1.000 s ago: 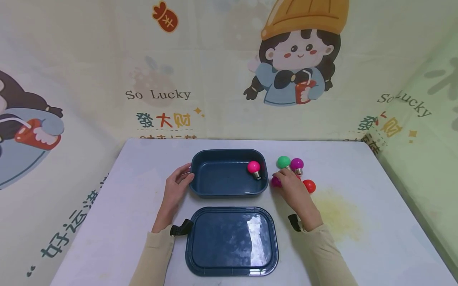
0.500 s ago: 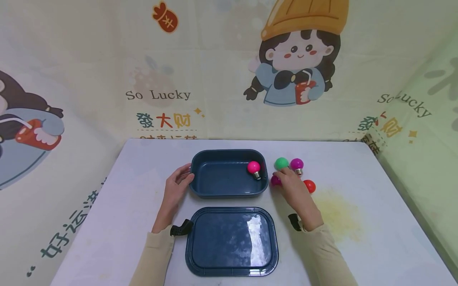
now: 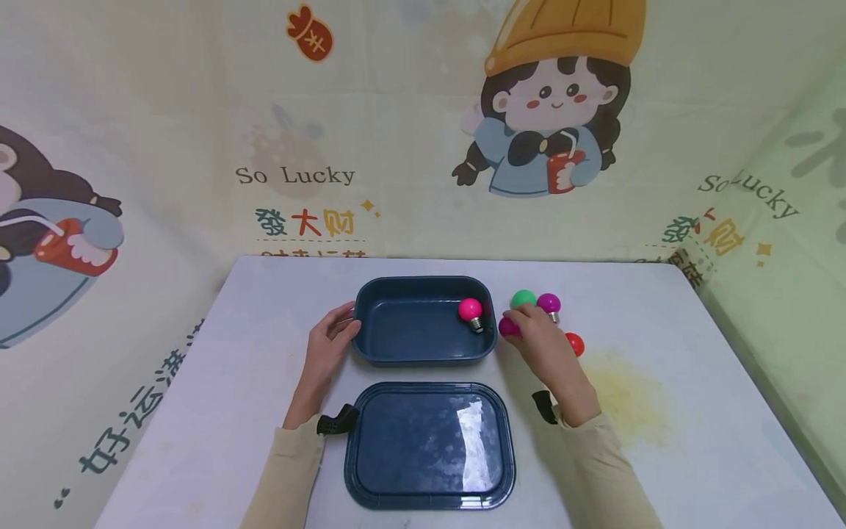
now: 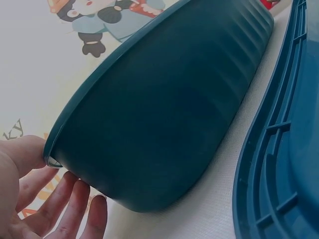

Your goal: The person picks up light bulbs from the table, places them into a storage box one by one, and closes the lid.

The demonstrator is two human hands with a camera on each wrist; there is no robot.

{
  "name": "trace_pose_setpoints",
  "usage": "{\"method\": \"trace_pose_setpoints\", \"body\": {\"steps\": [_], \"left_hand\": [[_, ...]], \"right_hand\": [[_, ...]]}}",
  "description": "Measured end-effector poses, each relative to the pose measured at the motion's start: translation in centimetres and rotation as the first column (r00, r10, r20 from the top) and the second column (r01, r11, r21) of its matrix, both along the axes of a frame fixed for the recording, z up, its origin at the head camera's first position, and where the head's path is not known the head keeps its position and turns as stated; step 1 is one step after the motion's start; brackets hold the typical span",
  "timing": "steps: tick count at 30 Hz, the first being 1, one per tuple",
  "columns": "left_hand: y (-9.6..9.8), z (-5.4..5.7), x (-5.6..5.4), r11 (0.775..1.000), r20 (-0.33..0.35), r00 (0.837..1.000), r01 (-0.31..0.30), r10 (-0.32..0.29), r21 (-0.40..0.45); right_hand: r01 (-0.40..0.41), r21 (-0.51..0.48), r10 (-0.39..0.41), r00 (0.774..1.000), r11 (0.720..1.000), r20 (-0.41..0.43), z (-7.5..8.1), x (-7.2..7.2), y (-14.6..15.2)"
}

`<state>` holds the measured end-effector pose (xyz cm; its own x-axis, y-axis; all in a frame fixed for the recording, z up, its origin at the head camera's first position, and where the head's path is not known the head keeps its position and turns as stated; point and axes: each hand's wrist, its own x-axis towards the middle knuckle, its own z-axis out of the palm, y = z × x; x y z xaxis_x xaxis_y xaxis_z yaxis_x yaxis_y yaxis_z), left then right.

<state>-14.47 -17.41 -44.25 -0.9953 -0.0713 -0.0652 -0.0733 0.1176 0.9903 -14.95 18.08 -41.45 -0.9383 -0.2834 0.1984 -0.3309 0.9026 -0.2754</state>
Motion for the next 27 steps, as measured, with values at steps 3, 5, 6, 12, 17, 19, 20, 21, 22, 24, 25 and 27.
{"method": "trace_pose_setpoints", "body": {"steps": [3, 5, 6, 12, 17, 19, 20, 21, 22, 24, 25, 27], "left_hand": [[0.1, -0.1, 0.0, 1.000, 0.000, 1.000, -0.001, 0.001, -0.003], [0.1, -0.1, 0.0, 1.000, 0.003, 1.000, -0.003, 0.003, -0.008], [0.1, -0.1, 0.0, 1.000, 0.005, 1.000, -0.004, 0.004, -0.012], [0.0, 0.0, 0.1, 1.000, 0.004, 1.000, -0.008, 0.008, -0.023], [0.0, 0.0, 0.0, 1.000, 0.006, 1.000, -0.003, 0.003, -0.025], [-0.1, -0.1, 0.0, 1.000, 0.004, 1.000, 0.000, 0.000, -0.021], [-0.1, -0.1, 0.0, 1.000, 0.002, 1.000, 0.002, -0.002, -0.013], [-0.1, -0.1, 0.0, 1.000, 0.001, 1.000, 0.004, -0.004, -0.006], [-0.1, -0.1, 0.0, 1.000, 0.000, 1.000, 0.007, -0.007, -0.001], [-0.1, -0.1, 0.0, 1.000, -0.004, 1.000, 0.010, -0.010, 0.008], [-0.1, -0.1, 0.0, 1.000, -0.005, 1.000, 0.012, -0.012, 0.011], [-0.1, -0.1, 0.0, 1.000, -0.005, 1.000, 0.013, -0.013, 0.012]], "right_hand": [[-0.001, -0.014, 0.000, 1.000, 1.000, -0.010, 0.3, 0.1, 0.0], [-0.007, -0.028, 0.007, 1.000, 1.000, -0.016, 0.5, 0.1, 0.0], [-0.013, -0.035, 0.012, 1.000, 0.999, -0.020, 0.6, 0.2, 0.0], [-0.037, -0.049, 0.035, 0.998, 0.998, -0.050, 1.1, 0.3, -0.4], [-0.043, -0.050, 0.040, 0.997, 0.998, -0.065, 1.7, 0.3, -0.7], [-0.044, -0.055, 0.040, 0.997, 0.997, -0.069, 2.0, 0.4, -1.0], [-0.043, -0.060, 0.039, 0.997, 0.997, -0.067, 2.2, 0.4, -1.1], [-0.042, -0.065, 0.038, 0.997, 0.997, -0.064, 2.3, 0.5, -1.2], [-0.042, -0.070, 0.038, 0.997, 0.997, -0.060, 2.4, 0.5, -1.3], [-0.043, -0.081, 0.039, 0.998, 0.996, -0.048, 2.6, 0.5, -1.6], [-0.045, -0.086, 0.041, 0.998, 0.995, -0.043, 2.7, 0.5, -1.7], [-0.048, -0.092, 0.045, 0.998, 0.995, -0.036, 2.8, 0.5, -2.0]]}}
